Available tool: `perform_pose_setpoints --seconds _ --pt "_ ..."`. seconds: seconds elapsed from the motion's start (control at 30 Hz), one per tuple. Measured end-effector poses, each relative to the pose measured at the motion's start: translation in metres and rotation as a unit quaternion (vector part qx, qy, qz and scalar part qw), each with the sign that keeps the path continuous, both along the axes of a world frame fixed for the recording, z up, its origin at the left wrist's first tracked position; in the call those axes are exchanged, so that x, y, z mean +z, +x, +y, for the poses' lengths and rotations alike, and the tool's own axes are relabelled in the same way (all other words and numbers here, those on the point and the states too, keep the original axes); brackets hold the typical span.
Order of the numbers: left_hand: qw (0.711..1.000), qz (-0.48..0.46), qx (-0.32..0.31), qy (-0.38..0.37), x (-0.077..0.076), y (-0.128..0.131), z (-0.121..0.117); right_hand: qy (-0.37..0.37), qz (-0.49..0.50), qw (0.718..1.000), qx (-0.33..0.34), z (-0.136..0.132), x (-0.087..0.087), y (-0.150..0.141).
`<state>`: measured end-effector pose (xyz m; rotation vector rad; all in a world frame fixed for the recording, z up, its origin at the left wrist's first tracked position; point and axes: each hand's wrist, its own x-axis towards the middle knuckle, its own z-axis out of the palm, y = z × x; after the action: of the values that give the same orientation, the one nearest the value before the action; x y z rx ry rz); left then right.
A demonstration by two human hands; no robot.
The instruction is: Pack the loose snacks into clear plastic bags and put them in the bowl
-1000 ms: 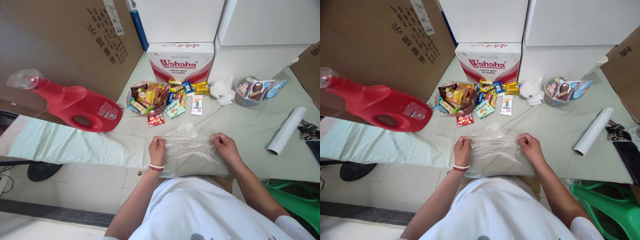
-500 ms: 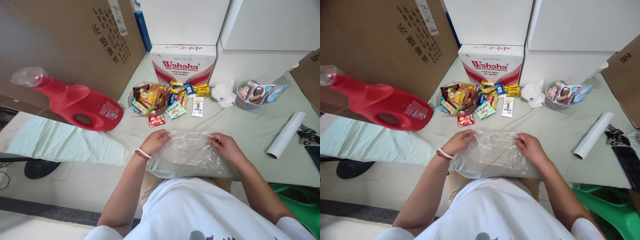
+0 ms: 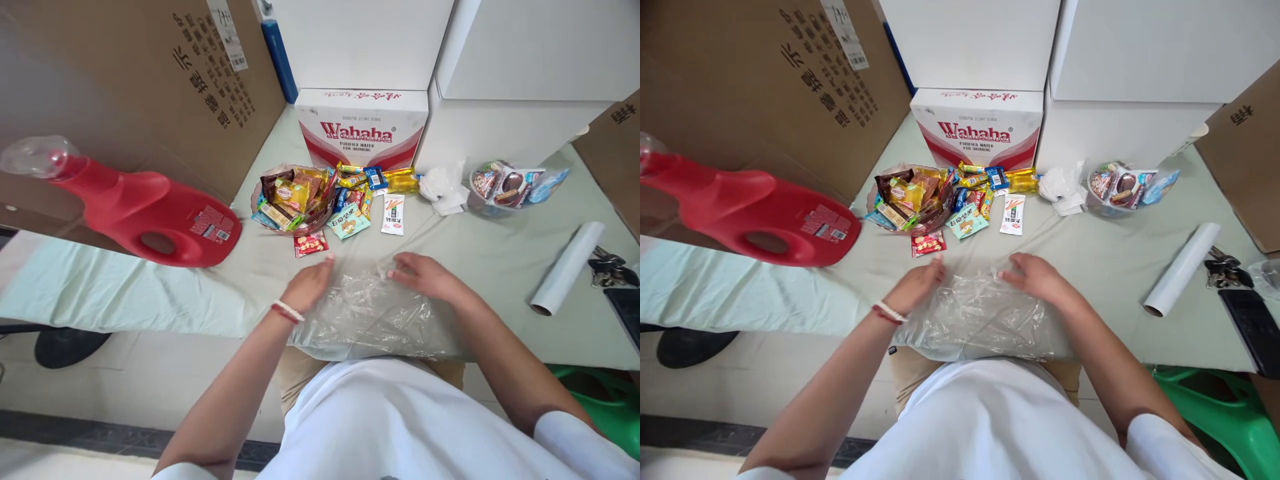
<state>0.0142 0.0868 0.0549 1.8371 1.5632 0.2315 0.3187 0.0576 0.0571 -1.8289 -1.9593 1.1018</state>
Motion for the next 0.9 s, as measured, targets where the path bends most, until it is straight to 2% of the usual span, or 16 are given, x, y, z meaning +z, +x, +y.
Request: perform_pose_setpoints --seconds 0.07,0.1,0.17,0.2,0.23,0.3,0.37,0.4,0.47,0.53,0.57,0.63,0.7,0.77,0.83,0.9 --pt "0.996 0.029 -0.040 -0.069 -0.005 0.031 -0.001 -0.021 0.022 0.999 0.012 0.005 -0.015 -0.016" --pt "0.994 0.006 -0.071 -0.084 -0.007 0.041 -0.002 -0.024 0.049 0.998 0.013 0.005 -0.021 -0.020" --pt "0.987 -0.094 -0.099 -0.089 -0.013 0.050 -0.004 -0.008 0.121 0.993 -0.012 0.002 -0.025 -0.019" --pt "0.981 -0.159 -0.080 -0.078 -0.016 0.050 -0.005 0.010 0.156 0.987 -0.043 0.000 -0.025 -0.015" --pt "0.973 -0.221 -0.036 -0.061 -0.018 0.048 -0.006 0.029 0.186 0.979 -0.083 -0.003 -0.023 -0.011" --pt "0.947 -0.308 0.092 -0.024 -0.023 0.042 -0.008 0.064 0.227 0.957 -0.172 -0.008 -0.018 -0.001" --pt "0.914 -0.354 0.198 -0.001 -0.028 0.037 -0.007 0.080 0.248 0.934 -0.243 -0.010 -0.016 0.009" --pt "0.902 -0.365 0.231 -0.004 -0.030 0.035 -0.005 0.084 0.252 0.927 -0.266 -0.009 -0.017 0.013" --pt "0.886 -0.365 0.284 -0.023 -0.034 0.032 0.002 0.098 0.238 0.922 -0.290 -0.002 -0.024 0.021" --pt "0.879 -0.344 0.328 -0.036 -0.036 0.029 0.008 0.113 0.197 0.930 -0.291 0.010 -0.031 0.030" --pt "0.879 -0.326 0.348 -0.020 -0.036 0.026 0.010 0.123 0.166 0.935 -0.288 0.017 -0.033 0.034" --pt "0.887 -0.265 0.368 0.085 -0.031 0.021 0.007 0.174 0.089 0.940 -0.278 0.025 -0.029 0.041" --pt "0.891 -0.172 0.343 0.245 -0.022 0.018 -0.004 0.270 0.008 0.926 -0.262 0.024 -0.015 0.042" --pt "0.898 -0.091 0.240 0.359 -0.013 0.022 -0.019 0.358 -0.050 0.905 -0.224 0.012 0.002 0.034" --pt "0.921 -0.046 0.073 0.379 -0.010 0.031 -0.029 0.384 -0.073 0.910 -0.137 -0.009 0.011 0.019" --pt "0.935 -0.004 -0.070 0.347 -0.016 0.041 -0.031 0.351 -0.078 0.933 -0.002 -0.036 0.003 0.005"
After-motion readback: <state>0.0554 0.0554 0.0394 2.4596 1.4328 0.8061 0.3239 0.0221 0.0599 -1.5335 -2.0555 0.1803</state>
